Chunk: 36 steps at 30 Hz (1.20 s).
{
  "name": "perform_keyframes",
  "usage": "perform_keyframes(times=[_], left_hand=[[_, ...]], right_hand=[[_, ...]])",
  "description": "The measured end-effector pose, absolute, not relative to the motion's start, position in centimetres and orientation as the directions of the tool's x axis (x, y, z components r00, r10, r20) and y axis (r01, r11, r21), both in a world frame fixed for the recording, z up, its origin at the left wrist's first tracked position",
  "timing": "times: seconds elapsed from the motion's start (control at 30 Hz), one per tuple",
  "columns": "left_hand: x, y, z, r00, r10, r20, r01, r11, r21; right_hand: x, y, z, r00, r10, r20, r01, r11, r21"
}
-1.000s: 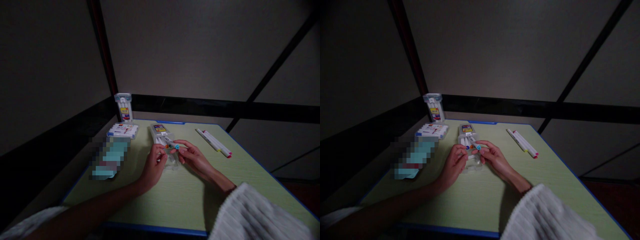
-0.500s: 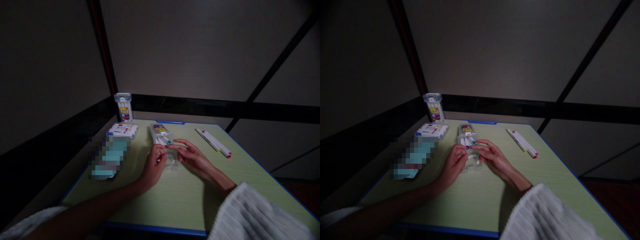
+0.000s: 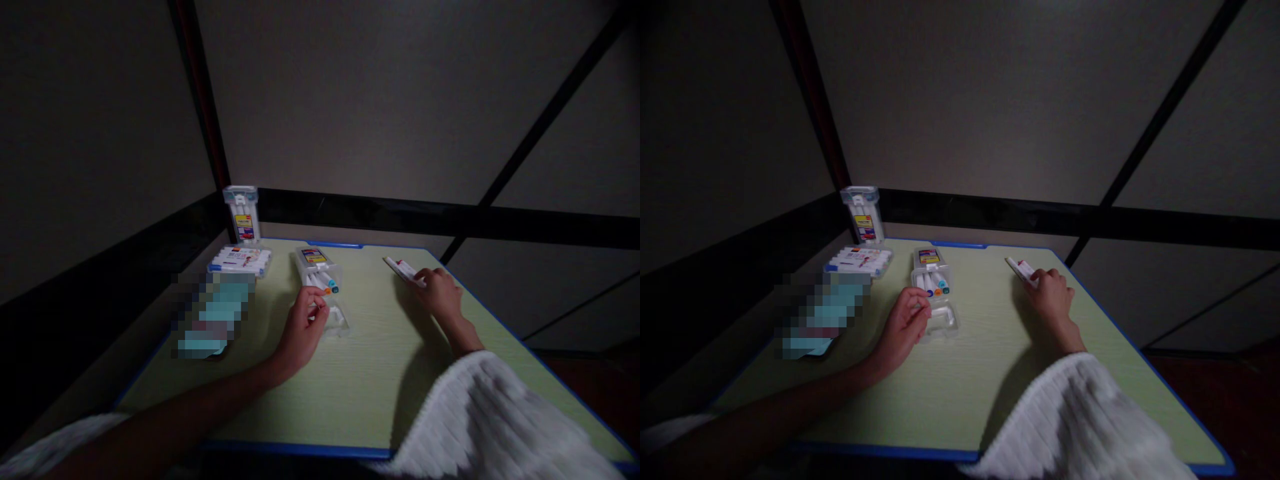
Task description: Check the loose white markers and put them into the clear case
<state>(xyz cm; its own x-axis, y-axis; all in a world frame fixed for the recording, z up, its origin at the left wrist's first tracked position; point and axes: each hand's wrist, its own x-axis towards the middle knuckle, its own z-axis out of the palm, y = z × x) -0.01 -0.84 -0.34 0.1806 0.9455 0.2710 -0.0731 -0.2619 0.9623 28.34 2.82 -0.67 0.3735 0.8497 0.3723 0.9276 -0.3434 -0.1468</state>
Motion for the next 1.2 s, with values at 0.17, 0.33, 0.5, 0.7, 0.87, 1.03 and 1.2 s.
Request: perform_keyframes(times=[0.17, 0.33, 0.5, 0.7, 0.87, 1.03, 1.2], left_hand=[[-0.2, -0.8, -0.3, 0.162, 0.945, 0.283, -0.076, -0.274, 0.959], [-0.3, -0.8, -0.4, 0.155, 0.946, 0.284, -0.064, -0.277, 0.959], [-0.3, -0.8, -0.4, 0.166, 0.942, 0.291, -0.05, -0.287, 0.957], [-0.2, -0.9, -0.2, 0.183, 0.943, 0.279, -0.055, -0.274, 0.96], [-0.4, -1.0, 0.0, 0.203, 0.943, 0.263, -0.05, -0.258, 0.965], [-0.6, -0.7, -0.1, 0.211, 0.944, 0.254, -0.059, -0.247, 0.967], [-0.6, -0.7, 0.0, 0.21, 0.944, 0.255, -0.09, -0.241, 0.966]], right_hand=[[28.0, 2.8, -1.2, 0.444, 0.847, 0.291, 0.892, -0.447, -0.062], [28.0, 3.1, -1.3, 0.439, 0.869, 0.227, 0.896, -0.441, -0.042], [27.7, 3.3, -1.5, 0.391, 0.901, 0.187, 0.919, -0.395, -0.016], [27.6, 3.8, -1.7, 0.358, 0.892, 0.277, 0.926, -0.301, -0.228], [26.7, 4.0, -0.4, 0.468, 0.753, 0.461, 0.654, 0.056, -0.755], [24.3, 3.3, 2.0, 0.497, 0.786, 0.367, -0.069, 0.457, -0.887], [22.0, 2.1, 3.3, 0.319, 0.902, 0.29, -0.393, 0.404, -0.826]])
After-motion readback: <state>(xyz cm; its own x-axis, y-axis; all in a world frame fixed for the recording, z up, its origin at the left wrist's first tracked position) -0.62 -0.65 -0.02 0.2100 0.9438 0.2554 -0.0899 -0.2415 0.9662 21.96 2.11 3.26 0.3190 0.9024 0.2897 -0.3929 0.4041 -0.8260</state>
